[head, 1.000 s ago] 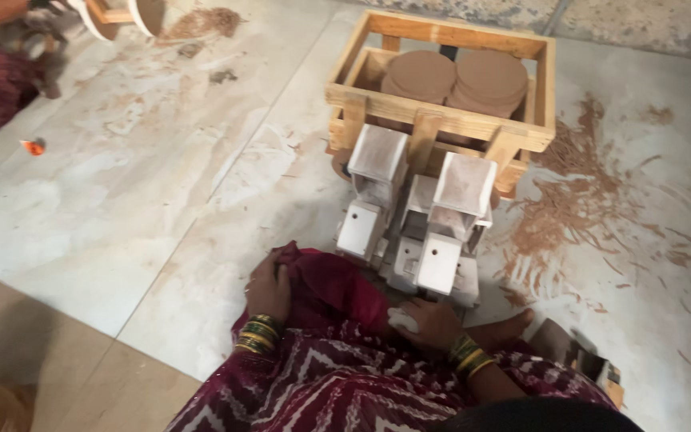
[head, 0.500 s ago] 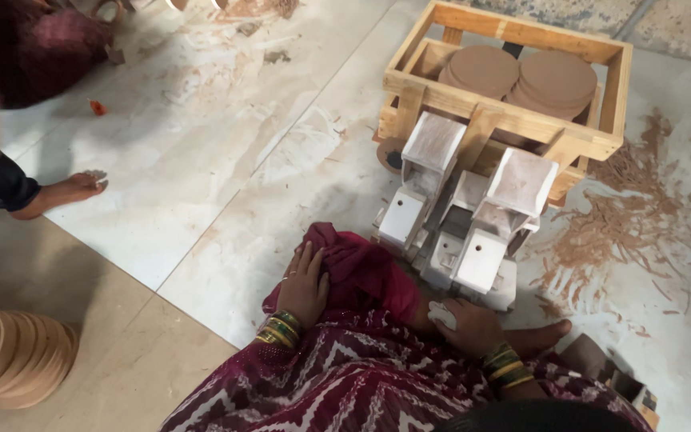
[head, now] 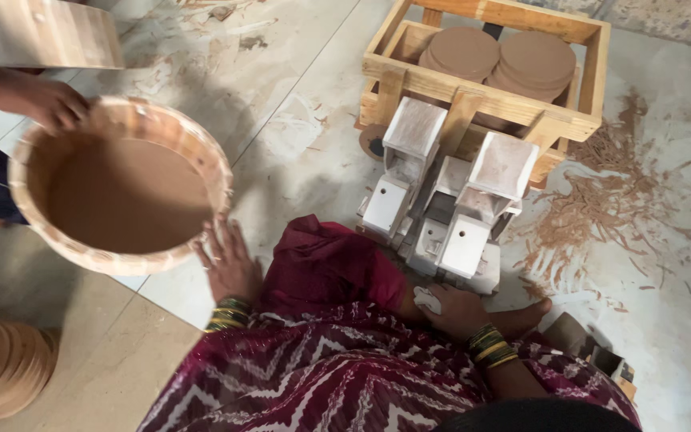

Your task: The person sits on the floor wiping small white wooden craft pieces with a cloth, dipping the cloth in a wooden bowl of liquid, and placing the wiped pieces into a wooden crate. They move pieces aside and handle items one at a time while wiping.

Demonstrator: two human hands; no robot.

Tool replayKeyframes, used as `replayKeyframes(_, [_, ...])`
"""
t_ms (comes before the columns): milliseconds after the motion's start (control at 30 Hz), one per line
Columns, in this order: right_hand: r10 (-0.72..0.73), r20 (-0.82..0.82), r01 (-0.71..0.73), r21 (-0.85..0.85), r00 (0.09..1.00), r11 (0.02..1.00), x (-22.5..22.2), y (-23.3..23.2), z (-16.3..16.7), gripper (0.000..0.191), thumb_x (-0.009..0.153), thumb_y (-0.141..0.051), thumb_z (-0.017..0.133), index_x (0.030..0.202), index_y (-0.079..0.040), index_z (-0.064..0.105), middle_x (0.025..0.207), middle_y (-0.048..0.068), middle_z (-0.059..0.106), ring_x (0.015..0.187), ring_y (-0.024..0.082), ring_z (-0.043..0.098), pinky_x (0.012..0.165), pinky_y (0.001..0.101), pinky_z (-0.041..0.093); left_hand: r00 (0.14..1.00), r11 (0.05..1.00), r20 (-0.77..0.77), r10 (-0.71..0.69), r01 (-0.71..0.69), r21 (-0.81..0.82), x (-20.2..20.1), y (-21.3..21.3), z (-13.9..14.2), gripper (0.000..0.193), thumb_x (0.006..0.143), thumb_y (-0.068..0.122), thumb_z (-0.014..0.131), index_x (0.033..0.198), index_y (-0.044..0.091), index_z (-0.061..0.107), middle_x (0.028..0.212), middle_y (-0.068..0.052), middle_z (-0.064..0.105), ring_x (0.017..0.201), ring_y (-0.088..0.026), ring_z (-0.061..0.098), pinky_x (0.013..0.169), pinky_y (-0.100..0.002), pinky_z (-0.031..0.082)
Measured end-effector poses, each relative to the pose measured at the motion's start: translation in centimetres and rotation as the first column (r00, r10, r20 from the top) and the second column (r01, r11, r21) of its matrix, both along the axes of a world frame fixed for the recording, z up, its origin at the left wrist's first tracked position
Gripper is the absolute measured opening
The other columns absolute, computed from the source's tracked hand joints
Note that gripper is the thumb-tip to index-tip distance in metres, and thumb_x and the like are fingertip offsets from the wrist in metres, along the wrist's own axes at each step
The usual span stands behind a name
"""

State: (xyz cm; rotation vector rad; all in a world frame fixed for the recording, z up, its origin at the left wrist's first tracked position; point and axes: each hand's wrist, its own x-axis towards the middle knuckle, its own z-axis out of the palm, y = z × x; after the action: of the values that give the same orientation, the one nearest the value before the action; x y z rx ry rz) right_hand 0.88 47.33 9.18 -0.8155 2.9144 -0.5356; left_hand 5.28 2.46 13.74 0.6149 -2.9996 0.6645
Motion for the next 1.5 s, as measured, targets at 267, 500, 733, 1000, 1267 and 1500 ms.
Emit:
replayKeyframes(267, [0.019,-0.040,-0.018,0.006,0.999,1.000,0.5,0.5,-0.3,0.037,0.088,-0.050,0.064,0.105,-0.017,0.069,0.088,0.009,0.071,0.074,0.034,0.070,0.064,0.0477,0.056,0.975,0.938,0.195,0.104,-0.162,0.306,-2.0,-8.8,-5.5,0.048,0.099,0.046,0.058,0.139,0.021,0.055,0.141,-0.010,0.060,0.131,-0.028,0.057,0.115,-0.050,0.033])
replayKeyframes(500, [0.023,-0.035,-0.022,0.019,0.999,1.000,0.2,0.8,-0.6,0.039,0.087,-0.050,0.065,0.106,-0.016,0.067,0.091,0.010,0.070,0.078,0.034,0.070,0.065,0.0479,0.057,0.998,0.964,0.037,0.048,-0.056,0.259,0.3,-9.0,-10.3,0.018,0.104,0.031,0.058,0.116,0.019,0.064,0.107,-0.007,0.076,0.101,-0.023,0.074,0.095,-0.042,0.051])
replayKeyframes(733, [0.005,0.015,-0.005,0.041,1.000,0.999,-0.4,0.2,-0.7,0.039,0.088,-0.050,0.063,0.112,-0.018,0.067,0.091,0.009,0.071,0.079,0.034,0.071,0.067,0.0483,0.057,0.999,0.937,-0.041,0.004,0.011,0.348,2.4,-5.3,-9.7,0.014,0.096,0.029,0.062,0.106,0.019,0.065,0.102,-0.006,0.075,0.104,-0.025,0.072,0.095,-0.045,0.051])
replayKeyframes(1000, [-0.025,0.120,0.022,0.033,0.992,0.999,-0.7,0.0,-0.3,0.042,0.089,-0.052,0.061,0.115,-0.018,0.066,0.095,0.011,0.072,0.084,0.034,0.071,0.074,0.0481,0.057,0.973,0.942,-0.194,-0.125,0.177,0.284,3.2,-2.6,-11.2,0.054,0.082,0.040,0.066,0.133,0.023,0.055,0.114,-0.004,0.069,0.106,-0.028,0.069,0.090,-0.054,0.049])
replayKeyframes(1267, [-0.070,0.235,0.066,0.024,0.969,0.998,-0.8,0.5,-1.3,0.047,0.090,-0.053,0.060,0.121,-0.018,0.063,0.100,0.014,0.072,0.093,0.036,0.070,0.081,0.0494,0.055,0.988,0.793,-0.138,0.073,0.026,0.609,2.3,-1.5,-8.5,0.038,0.096,0.038,0.061,0.132,0.025,0.062,0.119,-0.005,0.071,0.108,-0.031,0.069,0.099,-0.052,0.047])
replayKeyframes(1500, [-0.004,0.176,0.008,-0.027,0.984,1.000,-0.1,1.2,-1.7,0.045,0.089,-0.049,0.060,0.121,-0.019,0.066,0.108,0.015,0.071,0.094,0.037,0.069,0.080,0.0505,0.055,0.600,0.247,-0.766,-0.232,0.798,0.550,1.3,11.0,-2.0,0.028,0.087,0.006,0.070,0.115,0.007,0.069,0.116,-0.016,0.072,0.108,-0.035,0.069,0.097,-0.043,0.053])
